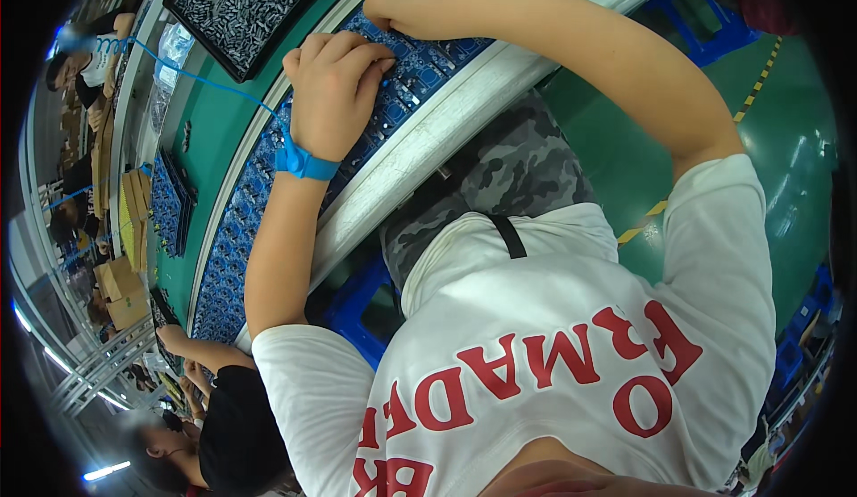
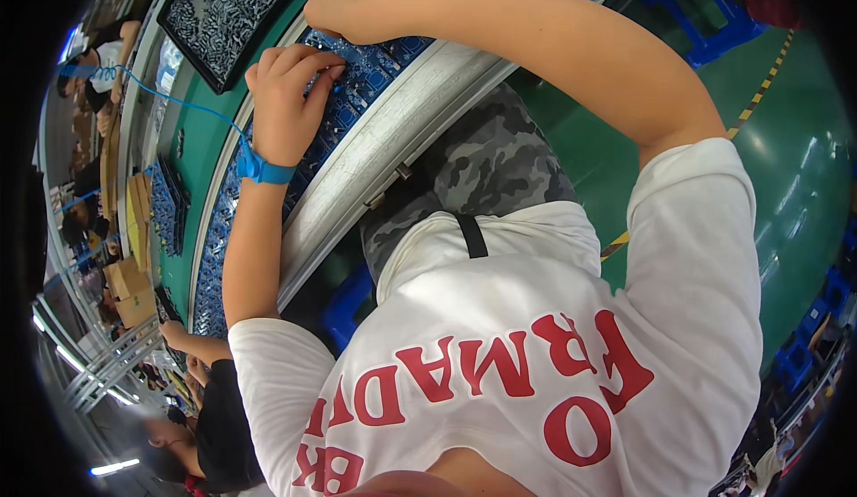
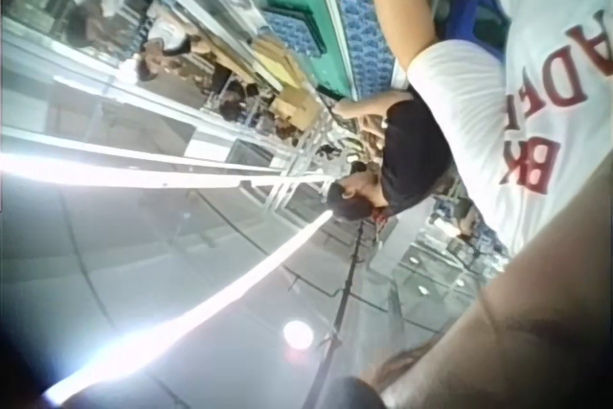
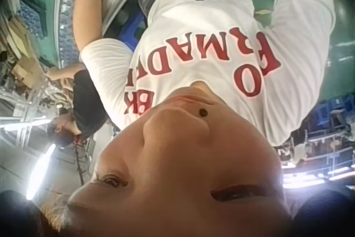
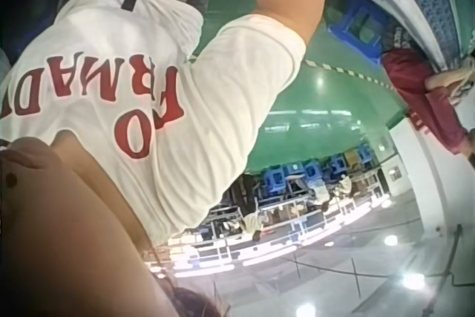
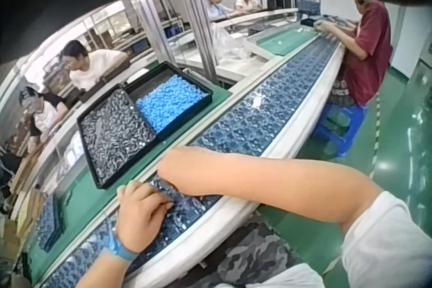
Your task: The person picks electronic components from trays and inserts them onto circuit boards on the assembly line by hand.
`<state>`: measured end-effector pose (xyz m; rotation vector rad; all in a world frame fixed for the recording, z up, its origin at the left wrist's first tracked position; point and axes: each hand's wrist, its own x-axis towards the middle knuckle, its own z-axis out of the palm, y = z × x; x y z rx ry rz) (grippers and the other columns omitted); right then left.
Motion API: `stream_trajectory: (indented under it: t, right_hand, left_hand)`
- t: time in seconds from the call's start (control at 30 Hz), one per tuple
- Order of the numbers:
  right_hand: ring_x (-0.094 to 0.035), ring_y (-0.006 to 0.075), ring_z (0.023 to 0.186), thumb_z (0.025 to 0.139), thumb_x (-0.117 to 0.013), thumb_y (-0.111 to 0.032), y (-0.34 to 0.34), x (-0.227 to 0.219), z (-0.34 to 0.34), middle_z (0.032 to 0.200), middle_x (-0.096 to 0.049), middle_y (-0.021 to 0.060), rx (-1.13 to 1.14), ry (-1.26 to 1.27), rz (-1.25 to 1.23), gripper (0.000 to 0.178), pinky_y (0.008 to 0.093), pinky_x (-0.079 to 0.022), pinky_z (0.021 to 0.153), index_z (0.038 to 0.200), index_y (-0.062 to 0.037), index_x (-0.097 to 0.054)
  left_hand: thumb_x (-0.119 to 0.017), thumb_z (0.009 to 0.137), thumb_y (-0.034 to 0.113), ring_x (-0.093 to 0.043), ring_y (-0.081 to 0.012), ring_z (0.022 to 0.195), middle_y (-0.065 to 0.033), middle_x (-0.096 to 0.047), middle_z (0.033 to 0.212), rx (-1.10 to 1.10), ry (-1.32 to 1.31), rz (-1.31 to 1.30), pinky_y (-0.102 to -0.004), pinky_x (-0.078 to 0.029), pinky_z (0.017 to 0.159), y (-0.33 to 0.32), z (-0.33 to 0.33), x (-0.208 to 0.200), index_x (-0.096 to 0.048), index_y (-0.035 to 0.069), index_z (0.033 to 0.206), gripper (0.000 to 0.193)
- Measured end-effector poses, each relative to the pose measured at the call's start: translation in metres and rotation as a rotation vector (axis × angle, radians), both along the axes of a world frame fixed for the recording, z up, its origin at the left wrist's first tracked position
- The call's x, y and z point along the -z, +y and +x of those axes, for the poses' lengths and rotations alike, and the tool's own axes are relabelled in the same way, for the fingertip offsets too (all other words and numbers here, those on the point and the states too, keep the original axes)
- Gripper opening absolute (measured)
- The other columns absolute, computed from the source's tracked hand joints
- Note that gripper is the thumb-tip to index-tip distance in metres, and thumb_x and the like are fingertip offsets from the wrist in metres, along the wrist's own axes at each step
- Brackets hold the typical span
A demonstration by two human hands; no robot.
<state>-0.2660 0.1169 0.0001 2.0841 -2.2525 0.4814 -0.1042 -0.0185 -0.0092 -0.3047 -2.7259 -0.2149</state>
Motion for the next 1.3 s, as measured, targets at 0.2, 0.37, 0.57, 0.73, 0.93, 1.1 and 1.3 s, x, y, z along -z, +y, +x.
stream_trajectory:
  t: [0.2,0.37,0.57,0.73,0.93,1.1,1.3]
  right_hand:
    - [-0.07,0.04,0.085,0.076,-0.065,-0.004,0.005,-0.002,0.002,0.083,-0.07,0.0244,-0.006,0.005,-0.057,0.01,0.0451,-0.056,0.077,0.078,0.0025,-0.072]
    - [-0.07,0.0402,0.085,0.076,-0.066,-0.005,0.0,0.004,-0.005,0.083,-0.07,0.024,0.004,-0.029,-0.012,0.009,0.045,-0.056,0.077,0.078,0.0014,-0.072]
    - [-0.07,0.0395,0.085,0.079,-0.066,-0.011,-0.002,-0.057,0.032,0.086,-0.071,0.0225,0.251,0.084,0.286,0.013,0.0467,-0.055,0.078,0.084,-0.0017,-0.074]
    - [-0.069,0.0398,0.085,0.081,-0.065,-0.017,-0.036,-0.037,-0.068,0.088,-0.071,0.0223,0.145,-0.233,-0.225,0.019,0.0477,-0.055,0.078,0.085,-0.0016,-0.074]
    - [-0.069,0.0403,0.084,0.081,-0.066,-0.019,-0.085,0.016,-0.117,0.086,-0.071,0.022,0.527,-0.011,-0.38,0.019,0.0486,-0.055,0.078,0.083,-0.002,-0.074]
    - [-0.068,0.0408,0.085,0.082,-0.067,-0.017,-0.083,0.007,-0.101,0.085,-0.07,0.0226,0.423,-0.108,-0.478,0.016,0.0496,-0.055,0.079,0.082,-0.0031,-0.075]
    - [-0.068,0.0402,0.086,0.083,-0.068,-0.017,-0.066,0.01,-0.127,0.087,-0.071,0.0216,0.447,0.0,-0.662,0.015,0.0495,-0.054,0.079,0.085,-0.0033,-0.074]
  left_hand:
    - [-0.072,0.081,0.011,-0.056,-0.0212,0.098,0.0027,-0.064,0.094,0.007,0.016,-0.098,-0.0411,-0.033,0.088,0.002,0.0,0.0,-0.073,0.017,0.092,0.013]
    - [-0.072,0.081,0.011,-0.056,-0.0207,0.097,0.0027,-0.064,0.093,0.064,0.038,-0.135,-0.0415,-0.033,0.088,0.0,-0.003,-0.002,-0.073,0.017,0.092,0.013]
    - [-0.073,0.082,0.009,-0.057,-0.0201,0.096,0.0019,-0.066,0.092,0.078,0.009,-0.112,-0.0387,-0.033,0.086,-0.007,0.002,-0.001,-0.074,0.015,0.093,0.013]
    - [-0.073,0.082,0.01,-0.057,-0.0206,0.095,0.0017,-0.064,0.091,0.105,0.052,-0.056,-0.0423,-0.034,0.087,-0.002,-0.005,0.001,-0.073,0.015,0.09,0.01]
    - [-0.073,0.082,0.012,-0.057,-0.0207,0.094,0.0013,-0.065,0.088,0.111,0.051,-0.054,-0.0418,-0.035,0.087,-0.002,-0.009,0.002,-0.073,0.014,0.087,0.006]
    - [-0.074,0.082,0.013,-0.058,-0.0204,0.093,0.0014,-0.065,0.087,0.081,0.057,-0.059,-0.0412,-0.036,0.088,-0.007,0.0,0.004,-0.074,0.014,0.086,0.004]
    - [-0.074,0.082,0.014,-0.058,-0.0198,0.094,0.0021,-0.065,0.087,0.089,0.062,-0.028,-0.0415,-0.036,0.088,-0.003,-0.004,0.003,-0.074,0.014,0.086,0.003]
